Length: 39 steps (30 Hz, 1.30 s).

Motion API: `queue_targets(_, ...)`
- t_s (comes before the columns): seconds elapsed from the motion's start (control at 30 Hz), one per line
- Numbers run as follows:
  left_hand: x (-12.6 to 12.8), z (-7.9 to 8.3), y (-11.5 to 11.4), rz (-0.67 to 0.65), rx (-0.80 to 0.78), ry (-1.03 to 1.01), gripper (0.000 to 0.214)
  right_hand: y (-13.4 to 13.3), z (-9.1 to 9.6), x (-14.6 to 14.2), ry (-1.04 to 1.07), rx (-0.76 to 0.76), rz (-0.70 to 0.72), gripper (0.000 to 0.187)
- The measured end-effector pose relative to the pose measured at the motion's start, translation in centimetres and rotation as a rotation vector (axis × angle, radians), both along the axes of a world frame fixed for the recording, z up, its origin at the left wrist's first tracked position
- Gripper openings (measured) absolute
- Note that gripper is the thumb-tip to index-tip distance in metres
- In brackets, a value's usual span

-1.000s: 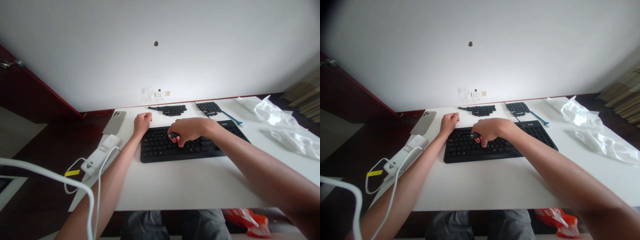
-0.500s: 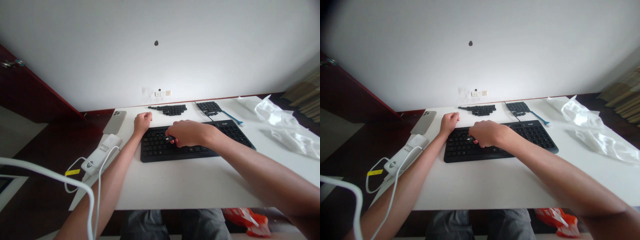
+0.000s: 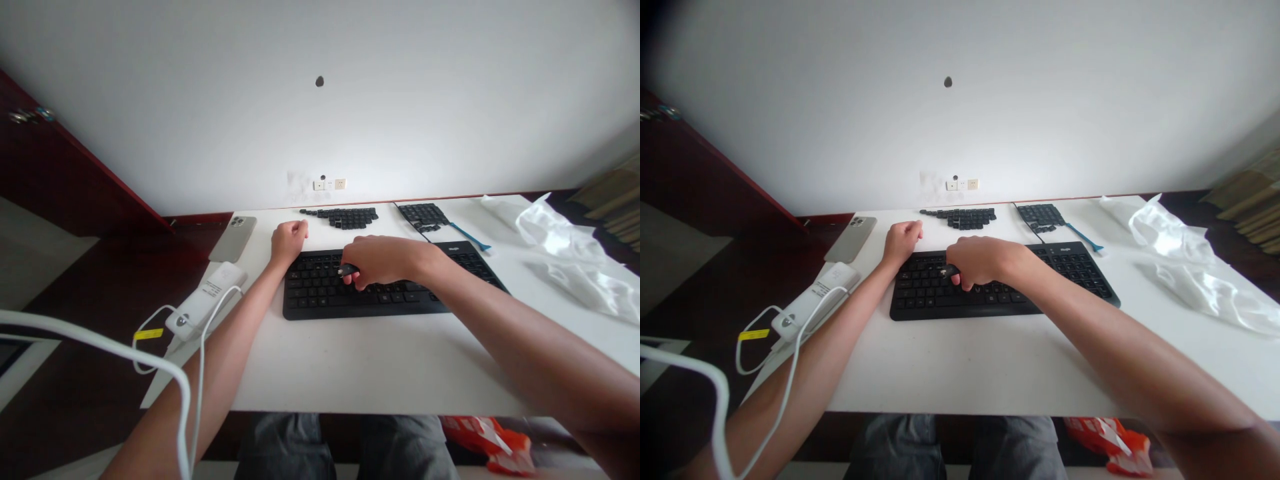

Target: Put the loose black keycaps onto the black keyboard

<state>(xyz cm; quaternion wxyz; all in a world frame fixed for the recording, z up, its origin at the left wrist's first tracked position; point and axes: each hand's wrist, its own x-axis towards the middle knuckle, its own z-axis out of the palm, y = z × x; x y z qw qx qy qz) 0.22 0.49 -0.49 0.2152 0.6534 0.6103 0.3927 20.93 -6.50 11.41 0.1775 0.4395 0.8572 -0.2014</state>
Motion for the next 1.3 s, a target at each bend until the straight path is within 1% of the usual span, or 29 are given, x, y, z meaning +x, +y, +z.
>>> queue_targets(0.1, 0.0, 0.0, 0.0, 0.009, -0.012, 0.003, 0.042, 0.5, 0.2, 0.3, 0.022, -0.038, 0.002, 0.007)
queue_targets(0.23, 0.1, 0.0, 0.0, 0.017, -0.015, 0.015, 0.043, 0.7, 0.5, 0.8, 0.035, -0.028, -0.004, 0.008)
queue_targets(0.43, 0.1, 0.0, 0.0, 0.008, -0.01, 0.011, 0.043, 0.4, 0.6, 0.7, -0.022, -0.021, 0.008, 0.005)
queue_targets(0.57, 0.0, 0.0, 0.0, -0.003, -0.003, -0.005, 0.042, 0.3, 0.5, 0.4, -0.038, -0.003, 0.016, 0.005)
queue_targets(0.7, 0.0, 0.0, 0.0, -0.005, 0.0, -0.013, 0.042, 0.3, 0.4, 0.2, -0.044, -0.021, 0.023, 0.006)
queue_targets(0.87, 0.1, 0.0, -0.1, -0.002, -0.004, -0.008, 0.042, 0.1, 0.2, -0.1, -0.055, -0.014, 0.006, 0.004)
queue_targets(1.13, 0.1, 0.2, -0.2, -0.005, -0.009, 0.004, 0.042, 0.0, -0.4, -0.1, -0.03, 0.021, 0.031, 0.003)
queue_targets(1.3, 0.1, 0.1, -0.1, -0.005, -0.012, 0.009, 0.041, 0.5, -0.8, 0.1, 0.051, -0.053, -0.001, 0.014)
